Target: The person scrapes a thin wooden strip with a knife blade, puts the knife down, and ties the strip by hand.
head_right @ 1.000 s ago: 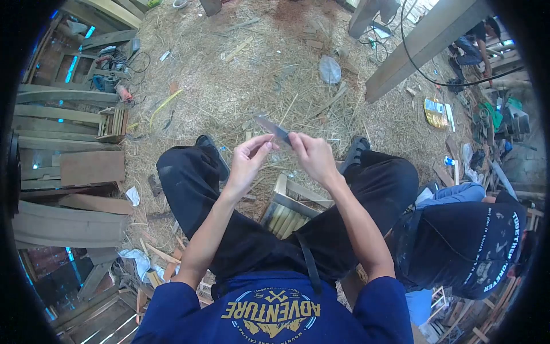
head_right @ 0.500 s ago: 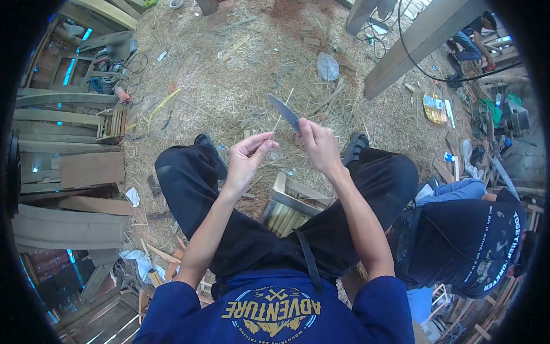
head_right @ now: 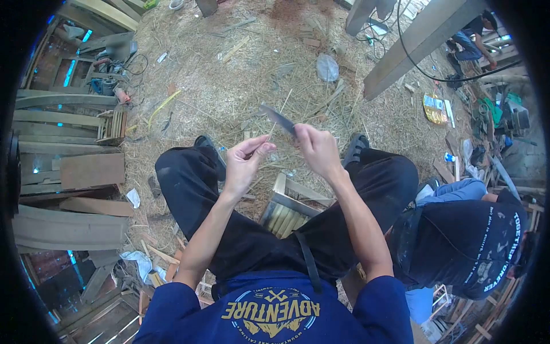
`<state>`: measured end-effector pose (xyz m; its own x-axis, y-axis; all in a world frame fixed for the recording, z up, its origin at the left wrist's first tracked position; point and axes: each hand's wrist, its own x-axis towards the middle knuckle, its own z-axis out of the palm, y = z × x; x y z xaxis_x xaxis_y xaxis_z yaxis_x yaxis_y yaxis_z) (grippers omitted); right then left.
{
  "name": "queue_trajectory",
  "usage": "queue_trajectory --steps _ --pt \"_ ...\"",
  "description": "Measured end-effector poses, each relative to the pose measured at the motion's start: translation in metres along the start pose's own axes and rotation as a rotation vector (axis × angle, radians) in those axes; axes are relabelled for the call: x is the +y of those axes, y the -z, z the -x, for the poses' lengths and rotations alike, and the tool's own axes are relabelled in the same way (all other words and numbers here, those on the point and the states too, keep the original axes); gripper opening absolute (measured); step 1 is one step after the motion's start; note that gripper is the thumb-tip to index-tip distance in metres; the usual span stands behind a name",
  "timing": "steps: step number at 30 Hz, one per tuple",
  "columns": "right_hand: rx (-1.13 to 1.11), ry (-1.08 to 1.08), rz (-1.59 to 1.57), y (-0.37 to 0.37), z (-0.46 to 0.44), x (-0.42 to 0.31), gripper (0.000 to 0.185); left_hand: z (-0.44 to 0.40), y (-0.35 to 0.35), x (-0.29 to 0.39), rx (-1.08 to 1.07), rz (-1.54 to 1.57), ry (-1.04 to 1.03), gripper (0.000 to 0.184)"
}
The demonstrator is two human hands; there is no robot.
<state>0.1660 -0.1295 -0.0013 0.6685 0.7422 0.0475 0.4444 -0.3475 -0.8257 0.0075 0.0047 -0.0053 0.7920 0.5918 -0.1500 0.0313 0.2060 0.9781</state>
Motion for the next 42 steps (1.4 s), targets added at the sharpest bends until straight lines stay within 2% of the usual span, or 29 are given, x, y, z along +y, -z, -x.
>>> queue_trajectory --steps 3,7,12,18,19,22,27,30,31,34,35,38,39,42 --pt "0.05 -0.059 -0.009 0.005 -0.004 -0.002 0.042 0.002 -0.003 0.002 0.005 -0.033 -0.012 0.03" --pt "-0.001 0.087 0.008 -0.006 0.005 0.0 0.041 0.005 -0.007 0.008 0.037 -0.177 -0.029 0.028" --pt "0.079 0.003 -0.036 0.001 -0.003 0.002 0.042 0.006 -0.01 0.009 0.042 -0.319 -0.085 0.025" --pt "-0.046 0.081 0.112 -0.001 0.003 -0.003 0.04 0.005 -0.008 -0.002 0.031 -0.189 -0.056 0.026" --pt "0.051 0.09 0.022 -0.002 0.0 -0.001 0.04 0.005 -0.008 -0.001 0.014 -0.162 -0.048 0.026" --pt "0.091 -0.06 -0.014 0.009 -0.01 0.001 0.038 0.006 -0.009 -0.001 -0.036 -0.079 -0.013 0.028" --pt "-0.036 0.117 0.079 -0.001 0.002 0.003 0.043 0.005 -0.006 -0.004 -0.066 0.067 0.056 0.028" --pt "0.139 0.025 -0.028 0.008 -0.009 0.006 0.041 0.003 -0.006 -0.004 -0.073 0.113 0.037 0.029" --pt "0.06 -0.152 -0.02 0.019 -0.011 0.003 0.04 0.005 -0.007 -0.004 -0.074 0.105 0.036 0.029" --pt "0.073 0.043 -0.023 0.006 -0.001 0.008 0.039 0.005 -0.009 -0.001 -0.076 0.098 0.051 0.03" --pt "0.004 0.096 -0.002 0.002 0.004 0.007 0.039 0.005 -0.007 0.0 -0.074 0.106 0.075 0.03" --pt "-0.019 0.049 0.042 0.003 -0.001 -0.005 0.039 0.004 -0.005 -0.001 -0.048 0.142 0.092 0.029" --pt "0.052 0.048 0.017 0.004 -0.006 -0.002 0.038 0.004 -0.005 -0.001 -0.038 0.157 0.089 0.029" --pt "0.059 -0.089 -0.025 0.01 -0.012 0.002 0.037 0.004 -0.006 0.002 -0.055 0.131 0.074 0.028"
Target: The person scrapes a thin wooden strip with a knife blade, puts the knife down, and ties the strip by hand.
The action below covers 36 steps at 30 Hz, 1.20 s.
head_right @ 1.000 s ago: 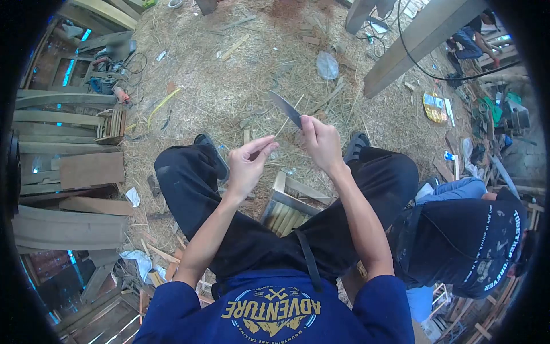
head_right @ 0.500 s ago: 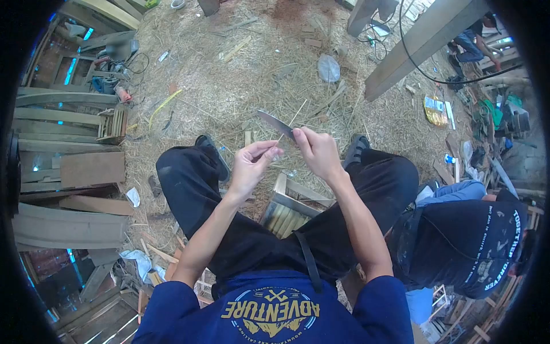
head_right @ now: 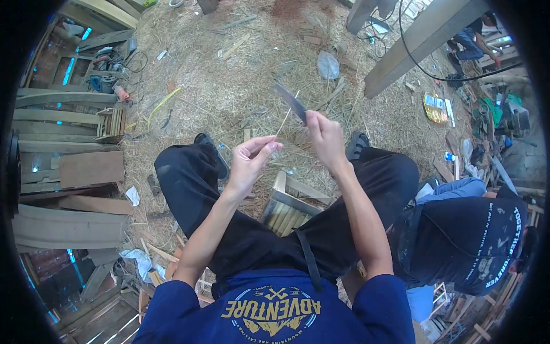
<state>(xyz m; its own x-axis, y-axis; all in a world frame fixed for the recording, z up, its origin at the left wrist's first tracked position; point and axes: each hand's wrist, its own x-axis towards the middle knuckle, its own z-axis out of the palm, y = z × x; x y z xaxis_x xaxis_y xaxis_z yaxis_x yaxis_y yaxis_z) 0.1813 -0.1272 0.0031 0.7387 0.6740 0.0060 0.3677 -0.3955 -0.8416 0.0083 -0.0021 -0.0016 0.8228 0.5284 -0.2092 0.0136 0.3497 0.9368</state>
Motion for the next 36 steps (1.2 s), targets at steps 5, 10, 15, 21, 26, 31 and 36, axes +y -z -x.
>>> queue_trajectory --steps 5,10,15,21,26,31,36 --pt "-0.109 0.161 0.059 -0.013 0.013 -0.003 0.037 0.0 0.003 0.0 0.044 0.015 0.039 0.029" --pt "-0.007 0.052 -0.005 -0.006 0.003 0.001 0.036 0.001 0.0 0.004 0.032 -0.002 0.057 0.029" --pt "-0.021 0.115 -0.01 -0.011 0.007 -0.006 0.039 0.001 0.002 0.005 0.051 0.0 0.084 0.029" --pt "-0.18 -0.166 -0.576 0.003 0.002 -0.002 0.051 0.0 0.001 0.002 -0.005 -0.057 0.041 0.027" --pt "-0.304 -0.187 -0.697 0.004 0.007 -0.014 0.045 0.001 -0.004 0.003 -0.048 -0.148 0.008 0.028" --pt "-0.254 -0.157 -0.719 0.004 0.004 -0.007 0.041 -0.001 -0.007 -0.003 -0.052 -0.172 -0.011 0.029" --pt "-0.121 -0.133 -0.699 0.014 -0.001 0.0 0.039 -0.002 -0.001 0.003 -0.072 -0.158 0.069 0.028"
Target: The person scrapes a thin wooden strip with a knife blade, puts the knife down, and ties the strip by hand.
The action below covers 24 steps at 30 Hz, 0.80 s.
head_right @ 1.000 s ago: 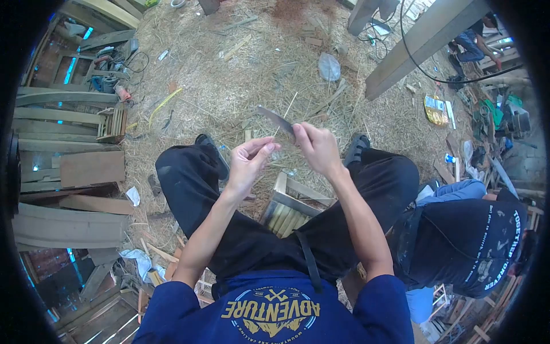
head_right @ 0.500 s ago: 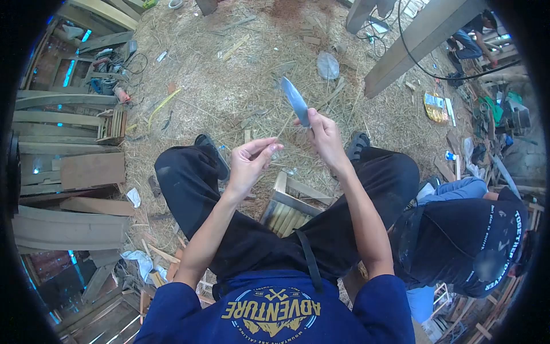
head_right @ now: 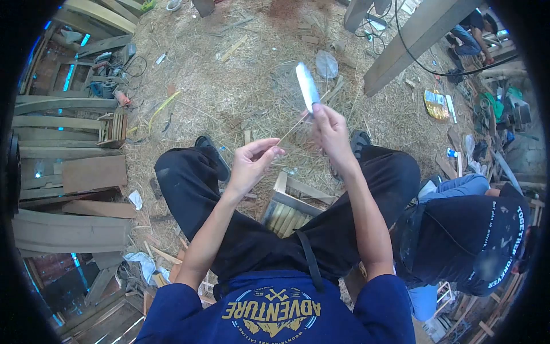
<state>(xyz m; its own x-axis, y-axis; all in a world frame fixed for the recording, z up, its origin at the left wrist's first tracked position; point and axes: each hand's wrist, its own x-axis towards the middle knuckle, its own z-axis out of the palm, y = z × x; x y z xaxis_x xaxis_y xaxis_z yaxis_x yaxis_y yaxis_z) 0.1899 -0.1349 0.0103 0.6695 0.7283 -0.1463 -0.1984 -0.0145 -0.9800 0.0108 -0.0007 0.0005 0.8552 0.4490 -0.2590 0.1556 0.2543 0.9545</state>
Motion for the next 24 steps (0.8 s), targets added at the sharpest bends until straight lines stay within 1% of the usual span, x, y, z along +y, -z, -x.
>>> queue_trajectory --steps 3,5,8,11,14,15,18,21,23,24 --pt "0.105 0.055 -0.042 0.005 -0.001 -0.006 0.04 -0.004 0.006 -0.008 -0.026 0.024 -0.074 0.025" --pt "0.122 0.066 -0.068 0.008 -0.002 -0.004 0.042 -0.004 0.009 -0.008 -0.046 0.008 -0.07 0.024" --pt "0.113 0.055 0.03 0.003 0.003 -0.006 0.039 -0.004 0.01 -0.006 -0.056 -0.029 -0.086 0.023" --pt "0.083 0.108 0.287 -0.007 0.005 0.003 0.035 -0.004 0.011 -0.008 -0.034 -0.016 -0.099 0.023" --pt "0.056 0.241 0.589 -0.012 0.007 0.011 0.029 -0.006 0.01 -0.01 -0.026 0.031 -0.116 0.023" --pt "0.084 0.176 0.557 -0.016 0.009 0.003 0.028 -0.005 0.011 -0.01 -0.024 0.046 -0.124 0.023" --pt "0.144 0.137 0.547 -0.01 0.005 0.003 0.027 -0.003 0.011 -0.007 -0.012 0.009 -0.15 0.024" --pt "0.019 0.22 0.691 -0.021 0.015 0.005 0.027 -0.001 0.009 0.0 -0.01 0.034 -0.053 0.025" --pt "-0.082 0.247 0.809 -0.029 0.023 0.003 0.027 -0.001 0.008 0.0 0.001 0.086 -0.032 0.026" --pt "-0.069 0.289 0.796 -0.032 0.023 0.005 0.027 -0.001 0.008 0.0 0.008 0.112 -0.021 0.026"
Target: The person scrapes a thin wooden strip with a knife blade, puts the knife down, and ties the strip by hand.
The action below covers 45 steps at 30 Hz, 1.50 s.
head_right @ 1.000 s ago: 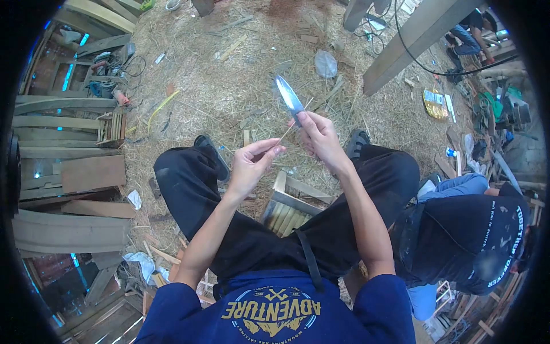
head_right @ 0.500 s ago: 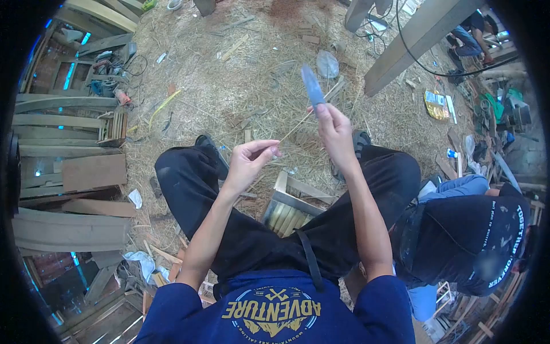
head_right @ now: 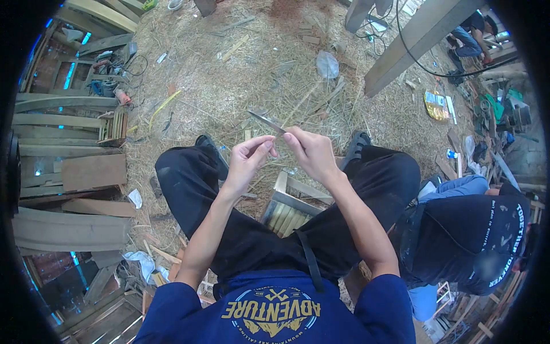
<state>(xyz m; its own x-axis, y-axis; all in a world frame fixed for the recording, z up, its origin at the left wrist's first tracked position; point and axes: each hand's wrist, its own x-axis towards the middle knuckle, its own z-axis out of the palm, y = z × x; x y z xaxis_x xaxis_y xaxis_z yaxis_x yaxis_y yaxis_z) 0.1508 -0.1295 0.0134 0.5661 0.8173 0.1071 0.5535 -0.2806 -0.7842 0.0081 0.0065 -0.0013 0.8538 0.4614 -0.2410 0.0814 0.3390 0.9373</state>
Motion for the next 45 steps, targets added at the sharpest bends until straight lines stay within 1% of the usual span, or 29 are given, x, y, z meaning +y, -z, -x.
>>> queue_trajectory --steps 2,5,8,11,14,15,18,22,23,26,27,30,31,34,35,38,42,43,45 --pt "0.056 0.061 -0.019 -0.008 0.0 0.001 0.027 -0.001 0.002 -0.001 -0.007 0.075 0.012 0.027" --pt "0.145 0.259 -0.045 -0.018 0.0 0.009 0.028 -0.002 0.003 -0.003 -0.017 0.149 0.029 0.027" --pt "0.021 0.197 -0.037 -0.014 0.001 -0.003 0.028 -0.002 0.003 -0.002 0.0 0.189 0.034 0.027" --pt "-0.024 0.159 -0.034 -0.011 -0.001 -0.007 0.029 -0.004 0.006 -0.008 0.003 0.231 0.024 0.026" --pt "0.016 0.293 0.042 -0.002 -0.01 -0.002 0.03 -0.005 0.006 -0.005 -0.004 0.196 -0.001 0.025" --pt "0.024 0.238 0.047 -0.001 -0.01 0.0 0.032 -0.004 0.006 -0.003 -0.005 0.17 -0.012 0.025" --pt "0.078 0.214 0.1 0.01 -0.013 0.002 0.032 -0.005 0.011 -0.003 -0.035 0.152 -0.008 0.026" --pt "0.197 0.05 0.001 0.018 -0.019 0.015 0.032 0.0 0.009 0.005 -0.034 0.145 -0.01 0.026" --pt "0.178 0.046 -0.004 0.019 -0.017 0.015 0.031 0.002 0.007 0.007 -0.03 0.13 -0.017 0.026" --pt "0.015 0.197 0.058 0.012 -0.007 0.001 0.031 0.003 0.006 0.006 -0.028 0.124 -0.002 0.029" --pt "0.101 0.339 0.085 0.002 -0.008 0.001 0.032 0.004 0.007 0.006 -0.026 0.126 0.011 0.03" --pt "0.027 0.226 0.143 0.012 -0.012 0.004 0.032 0.001 0.013 0.004 -0.02 0.15 0.005 0.032" --pt "0.067 0.252 0.13 0.012 -0.015 0.009 0.033 0.001 0.012 0.01 -0.029 0.177 0.013 0.033" --pt "0.088 0.203 0.102 0.007 -0.01 0.01 0.033 -0.003 0.017 0.013 -0.02 0.116 -0.002 0.034" --pt "0.081 0.218 0.133 0.007 -0.009 0.009 0.033 -0.002 0.019 0.011 -0.048 0.097 -0.014 0.035" --pt "0.116 0.349 0.188 0.009 -0.01 0.008 0.034 0.003 0.01 0.014 -0.053 0.123 0.093 0.036" --pt "0.168 0.348 0.3 0.014 -0.013 0.009 0.035 -0.002 0.007 0.015 -0.085 0.194 0.113 0.037" --pt "0.2 0.371 0.298 0.014 -0.013 0.008 0.035 -0.002 0.007 0.016 -0.1 0.22 0.115 0.037" --pt "0.193 0.387 0.311 0.017 -0.014 0.006 0.035 -0.001 0.007 0.018 -0.129 0.269 0.115 0.038"
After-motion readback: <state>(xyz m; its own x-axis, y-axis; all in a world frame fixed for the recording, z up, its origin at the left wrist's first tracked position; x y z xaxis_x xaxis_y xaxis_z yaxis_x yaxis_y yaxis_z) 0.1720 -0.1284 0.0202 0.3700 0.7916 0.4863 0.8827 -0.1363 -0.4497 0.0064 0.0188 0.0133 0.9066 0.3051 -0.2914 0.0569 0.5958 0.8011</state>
